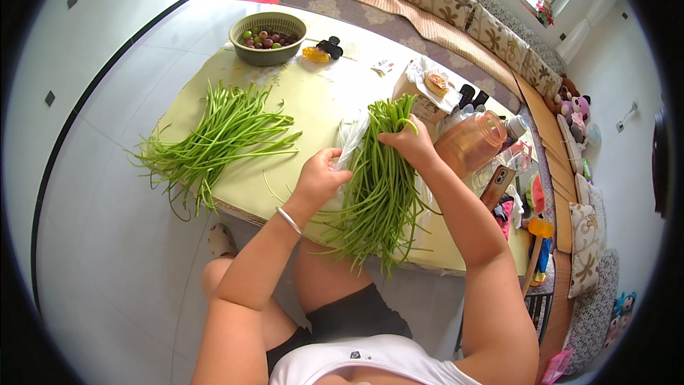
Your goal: The person sits on the floor and snaps the ends off long green vegetables by hand, placing the trimmed pieces into a plastic bag on the table.
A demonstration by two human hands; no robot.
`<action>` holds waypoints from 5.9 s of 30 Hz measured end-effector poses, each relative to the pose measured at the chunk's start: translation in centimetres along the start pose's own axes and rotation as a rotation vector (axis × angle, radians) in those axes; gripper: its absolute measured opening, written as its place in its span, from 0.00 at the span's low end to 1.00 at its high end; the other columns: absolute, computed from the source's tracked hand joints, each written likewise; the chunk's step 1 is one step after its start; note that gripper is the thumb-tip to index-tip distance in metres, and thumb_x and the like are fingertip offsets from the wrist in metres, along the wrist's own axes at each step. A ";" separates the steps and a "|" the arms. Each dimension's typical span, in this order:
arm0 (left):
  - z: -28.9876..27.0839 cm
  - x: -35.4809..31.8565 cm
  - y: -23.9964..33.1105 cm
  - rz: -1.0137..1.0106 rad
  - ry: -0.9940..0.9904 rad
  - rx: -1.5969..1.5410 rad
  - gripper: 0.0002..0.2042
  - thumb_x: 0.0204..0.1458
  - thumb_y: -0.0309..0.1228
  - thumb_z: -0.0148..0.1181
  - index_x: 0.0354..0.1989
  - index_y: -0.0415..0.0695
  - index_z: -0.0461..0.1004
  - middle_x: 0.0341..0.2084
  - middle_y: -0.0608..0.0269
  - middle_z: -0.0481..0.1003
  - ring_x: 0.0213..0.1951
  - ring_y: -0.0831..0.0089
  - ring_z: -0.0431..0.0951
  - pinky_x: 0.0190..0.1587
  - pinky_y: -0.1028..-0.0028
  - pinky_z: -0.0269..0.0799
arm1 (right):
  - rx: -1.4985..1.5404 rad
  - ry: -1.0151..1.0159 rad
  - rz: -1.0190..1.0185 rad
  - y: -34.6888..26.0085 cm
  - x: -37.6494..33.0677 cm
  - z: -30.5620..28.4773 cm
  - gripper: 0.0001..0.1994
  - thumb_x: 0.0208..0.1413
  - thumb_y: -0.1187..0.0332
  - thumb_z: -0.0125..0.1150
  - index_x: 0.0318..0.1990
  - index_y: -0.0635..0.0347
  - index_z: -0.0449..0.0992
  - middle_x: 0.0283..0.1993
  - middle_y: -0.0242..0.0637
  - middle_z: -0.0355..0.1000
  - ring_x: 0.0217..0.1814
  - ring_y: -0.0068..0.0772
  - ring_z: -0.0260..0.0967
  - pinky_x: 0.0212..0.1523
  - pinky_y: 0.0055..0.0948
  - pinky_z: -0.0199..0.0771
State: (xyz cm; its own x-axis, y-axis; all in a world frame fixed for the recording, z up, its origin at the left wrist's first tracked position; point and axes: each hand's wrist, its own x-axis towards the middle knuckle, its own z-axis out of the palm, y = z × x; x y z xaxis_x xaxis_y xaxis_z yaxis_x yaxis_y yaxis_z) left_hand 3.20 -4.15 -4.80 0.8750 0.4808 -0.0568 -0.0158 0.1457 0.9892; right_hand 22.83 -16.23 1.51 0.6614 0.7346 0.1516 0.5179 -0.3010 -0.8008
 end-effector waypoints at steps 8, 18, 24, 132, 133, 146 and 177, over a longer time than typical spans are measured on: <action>-1.0 1.3 1.1 -0.074 0.085 -0.748 0.10 0.60 0.28 0.53 0.45 0.34 0.74 0.35 0.61 0.78 0.32 0.71 0.78 0.35 0.72 0.76 | -0.615 -0.051 0.019 -4.2 -3.6 2.1 0.33 0.45 0.61 0.71 0.55 0.67 0.62 0.48 0.54 0.72 0.50 0.54 0.70 0.49 0.40 0.71; -0.3 1.2 3.5 -0.054 0.185 -1.128 0.12 0.62 0.28 0.50 0.50 0.37 0.73 0.38 0.62 0.78 0.37 0.72 0.78 0.36 0.72 0.76 | -0.906 -0.153 -0.491 -3.4 -6.3 2.5 0.37 0.39 0.67 0.71 0.59 0.67 0.61 0.43 0.42 0.71 0.47 0.41 0.71 0.43 0.34 0.73; -0.8 0.0 3.9 -0.028 -0.131 -0.835 0.13 0.60 0.28 0.55 0.51 0.37 0.73 0.38 0.64 0.78 0.37 0.78 0.76 0.39 0.79 0.72 | -0.892 -0.048 -0.312 -3.7 -3.6 3.0 0.26 0.41 0.67 0.68 0.48 0.66 0.67 0.43 0.43 0.70 0.47 0.47 0.70 0.46 0.37 0.73; -13.0 -2.6 5.1 0.219 0.594 1.349 0.05 0.40 0.27 0.67 0.27 0.43 0.80 0.28 0.57 0.76 0.34 0.58 0.75 0.39 0.62 0.72 | 0.967 -0.783 0.317 -4.1 -4.1 10.4 0.16 0.61 0.65 0.58 0.51 0.68 0.72 0.51 0.40 0.72 0.54 0.33 0.71 0.52 0.34 0.74; -12.7 -2.2 4.8 0.264 0.545 1.383 0.05 0.40 0.27 0.68 0.27 0.43 0.80 0.28 0.57 0.76 0.36 0.58 0.75 0.41 0.62 0.72 | 1.000 -0.776 0.335 -3.9 -4.0 10.5 0.16 0.61 0.66 0.57 0.51 0.68 0.71 0.51 0.41 0.72 0.54 0.33 0.71 0.52 0.34 0.74; -10.0 -0.8 2.8 0.341 0.569 1.483 0.03 0.39 0.26 0.66 0.24 0.44 0.81 0.24 0.59 0.76 0.34 0.58 0.75 0.40 0.62 0.72 | 1.224 -0.727 0.347 -2.6 -4.0 10.7 0.14 0.63 0.70 0.53 0.51 0.73 0.70 0.50 0.47 0.73 0.51 0.37 0.74 0.51 0.33 0.77; -7.2 -1.2 2.3 0.290 0.487 1.090 0.05 0.41 0.26 0.65 0.25 0.40 0.76 0.25 0.56 0.74 0.32 0.60 0.75 0.38 0.64 0.72 | 1.234 -0.604 0.413 -3.5 -4.3 10.5 0.14 0.66 0.66 0.48 0.50 0.70 0.70 0.48 0.47 0.73 0.48 0.40 0.75 0.46 0.37 0.78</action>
State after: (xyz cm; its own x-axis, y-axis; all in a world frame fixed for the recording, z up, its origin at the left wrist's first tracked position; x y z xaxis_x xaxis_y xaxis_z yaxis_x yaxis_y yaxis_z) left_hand -1.35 1.84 -3.40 0.6304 0.6817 0.3712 0.4375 -0.7071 0.5556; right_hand 12.45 -11.95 -2.47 0.1560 0.9616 -0.2257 -0.6514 -0.0716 -0.7554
